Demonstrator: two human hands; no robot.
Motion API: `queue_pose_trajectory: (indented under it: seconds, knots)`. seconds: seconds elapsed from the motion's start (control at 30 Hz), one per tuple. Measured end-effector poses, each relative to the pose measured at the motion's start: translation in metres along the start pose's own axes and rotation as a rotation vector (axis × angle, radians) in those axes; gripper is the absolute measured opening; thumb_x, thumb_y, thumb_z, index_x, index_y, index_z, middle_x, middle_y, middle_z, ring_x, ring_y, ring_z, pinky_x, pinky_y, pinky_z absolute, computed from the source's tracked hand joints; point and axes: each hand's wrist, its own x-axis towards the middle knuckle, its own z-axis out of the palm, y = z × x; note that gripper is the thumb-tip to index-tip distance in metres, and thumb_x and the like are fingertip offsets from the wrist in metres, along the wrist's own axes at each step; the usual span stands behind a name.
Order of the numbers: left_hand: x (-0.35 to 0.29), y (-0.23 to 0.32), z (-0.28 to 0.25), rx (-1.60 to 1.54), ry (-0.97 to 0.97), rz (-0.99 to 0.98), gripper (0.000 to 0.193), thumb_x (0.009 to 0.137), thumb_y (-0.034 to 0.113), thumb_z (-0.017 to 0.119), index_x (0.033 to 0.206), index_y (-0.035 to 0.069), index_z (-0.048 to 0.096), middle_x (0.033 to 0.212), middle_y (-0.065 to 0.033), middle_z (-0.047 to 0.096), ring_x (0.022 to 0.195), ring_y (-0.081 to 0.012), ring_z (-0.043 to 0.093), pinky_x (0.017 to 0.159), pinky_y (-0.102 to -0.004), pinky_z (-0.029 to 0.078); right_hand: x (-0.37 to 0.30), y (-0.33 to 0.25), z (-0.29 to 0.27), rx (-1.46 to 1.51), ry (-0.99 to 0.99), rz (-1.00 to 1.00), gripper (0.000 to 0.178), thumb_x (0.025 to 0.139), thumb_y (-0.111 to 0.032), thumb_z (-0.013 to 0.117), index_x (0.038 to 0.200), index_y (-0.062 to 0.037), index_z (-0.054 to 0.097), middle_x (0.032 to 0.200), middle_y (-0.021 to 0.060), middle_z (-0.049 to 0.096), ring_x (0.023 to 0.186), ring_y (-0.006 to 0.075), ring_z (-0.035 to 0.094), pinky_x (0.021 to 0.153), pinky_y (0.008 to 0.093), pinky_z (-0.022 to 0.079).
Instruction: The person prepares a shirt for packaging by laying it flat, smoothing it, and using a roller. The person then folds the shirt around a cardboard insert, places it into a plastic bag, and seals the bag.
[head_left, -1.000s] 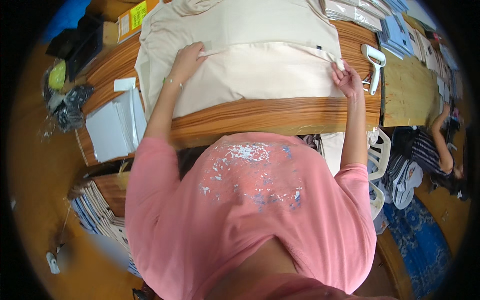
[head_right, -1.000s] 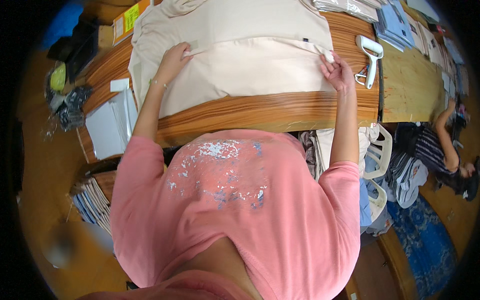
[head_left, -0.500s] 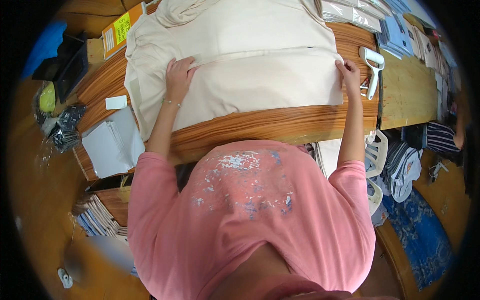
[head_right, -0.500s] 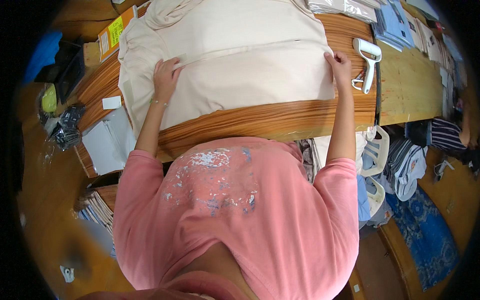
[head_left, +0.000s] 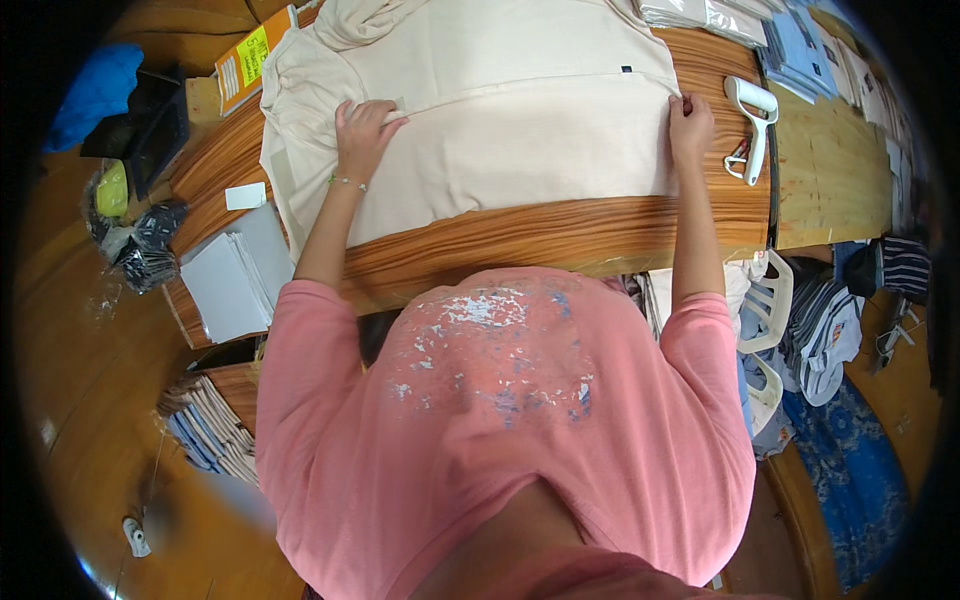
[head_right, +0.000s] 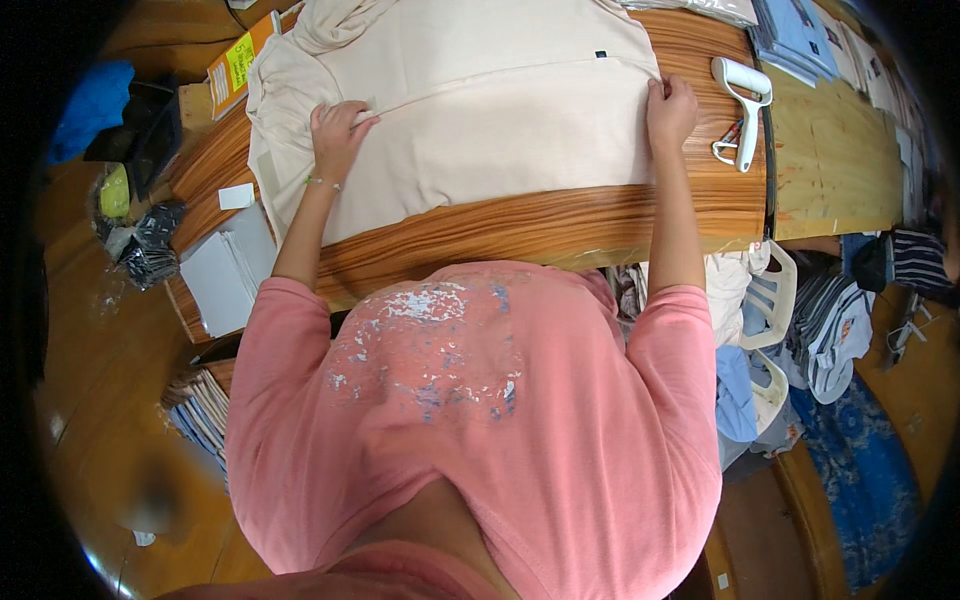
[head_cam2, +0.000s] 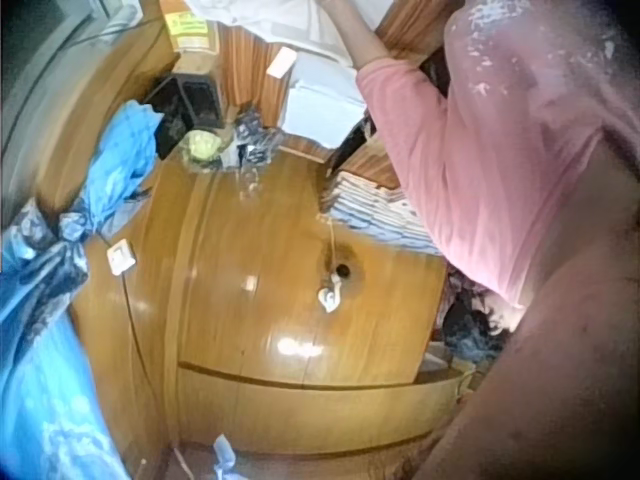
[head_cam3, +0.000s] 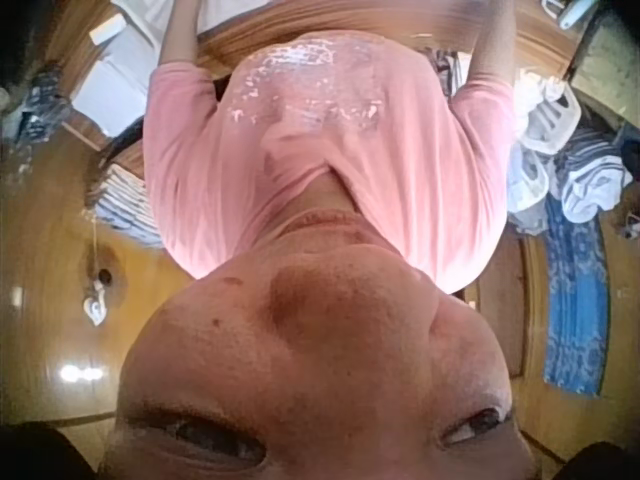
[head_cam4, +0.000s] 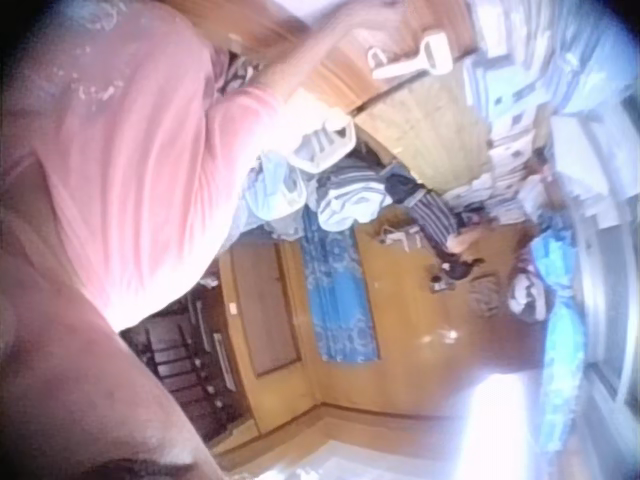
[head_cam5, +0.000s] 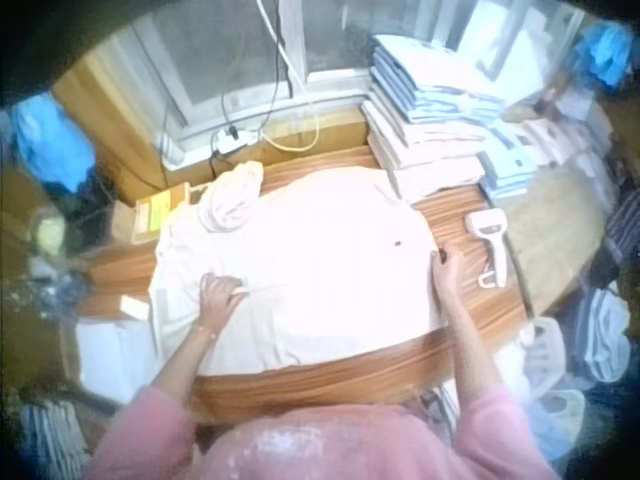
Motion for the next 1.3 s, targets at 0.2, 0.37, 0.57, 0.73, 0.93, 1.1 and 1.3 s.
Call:
queue_pose_trajectory:
  seconds: [0.2,0.37,0.57,0.73,0.93,1.1,1.3]
  knots:
    - [-0.002,-0.007,0.009,-0.038,0.01,-0.006,0.027,0.074,0.028,0.068,0.09,0.007,0.061,0.082,-0.0055,0.064,0.079,-0.0228,0.059,0.081,-0.037,0.04,-0.069,-0.052,-0.009,-0.01,-0.177,-0.378,0.041,0.086,-0.031,0.053,0.124,-0.0167,0.051,0.131,0.0125,0.044,0.125,0.0294,0.035,0.102,0.0526,0.024]
    - [-0.023,0.018,0.003,-0.039,-0.031,-0.021,0.027,0.074,0.028,0.068,0.089,0.007,0.062,0.08,-0.0044,0.062,0.08,-0.023,0.055,0.081,-0.0369,0.039,-0.096,-0.024,-0.013,-0.076,-0.255,-0.406,0.05,0.09,-0.041,0.044,0.136,-0.0209,0.038,0.145,0.006,0.029,0.135,0.0237,0.023,0.106,0.0542,0.015]
    - [-0.051,0.043,-0.009,0.032,-0.043,-0.097,0.028,0.074,0.028,0.069,0.093,0.009,0.062,0.089,-0.0047,0.062,0.085,-0.0221,0.052,0.082,-0.0379,0.037,-0.104,-0.019,-0.033,0.167,-0.165,-0.455,0.052,0.086,-0.035,0.053,0.131,-0.0115,0.043,0.139,0.0146,0.035,0.129,0.0299,0.03,0.103,0.0511,0.022]
    - [-0.05,0.032,-0.051,-0.24,0.111,-0.265,0.035,0.082,0.03,0.061,0.107,0.006,0.058,0.097,-0.0094,0.061,0.099,-0.0255,0.052,0.094,-0.0375,0.035,-0.063,-0.142,-0.05,0.476,-0.437,-0.61,0.035,0.086,-0.026,0.055,0.114,-0.006,0.057,0.115,0.015,0.056,0.103,0.0297,0.054,0.089,0.0363,0.042]
    - [-0.147,-0.044,-0.08,-0.16,0.046,-0.862,0.032,0.087,0.032,0.057,0.096,0.001,0.058,0.091,-0.0136,0.061,0.084,-0.0278,0.057,0.077,-0.0347,0.046,-0.059,-0.332,0.023,0.355,-0.85,-1.053,0.026,0.084,-0.02,0.053,0.104,-0.0082,0.063,0.094,0.0144,0.065,0.084,0.0302,0.062,0.076,0.0381,0.048]
    - [-0.17,-0.062,-0.075,-0.593,-0.022,-0.912,0.036,0.085,0.032,0.061,0.098,-0.001,0.057,0.091,-0.0125,0.059,0.084,-0.0205,0.056,0.078,-0.0308,0.045,-0.044,-0.468,0.142,0.436,-0.522,-1.094,0.024,0.081,-0.015,0.057,0.099,0.0003,0.064,0.089,0.0199,0.065,0.08,0.0336,0.062,0.073,0.0398,0.049]
    - [-0.188,-0.05,-0.086,-0.606,-0.076,-0.88,0.048,0.078,0.032,0.069,0.109,0.0,0.051,0.1,-0.0141,0.055,0.092,-0.0228,0.053,0.083,-0.0315,0.044,-0.033,-0.512,0.214,0.398,-0.916,-0.604,0.029,0.073,-0.024,0.067,0.085,0.0029,0.067,0.081,0.0186,0.066,0.075,0.0291,0.065,0.072,0.0362,0.05]
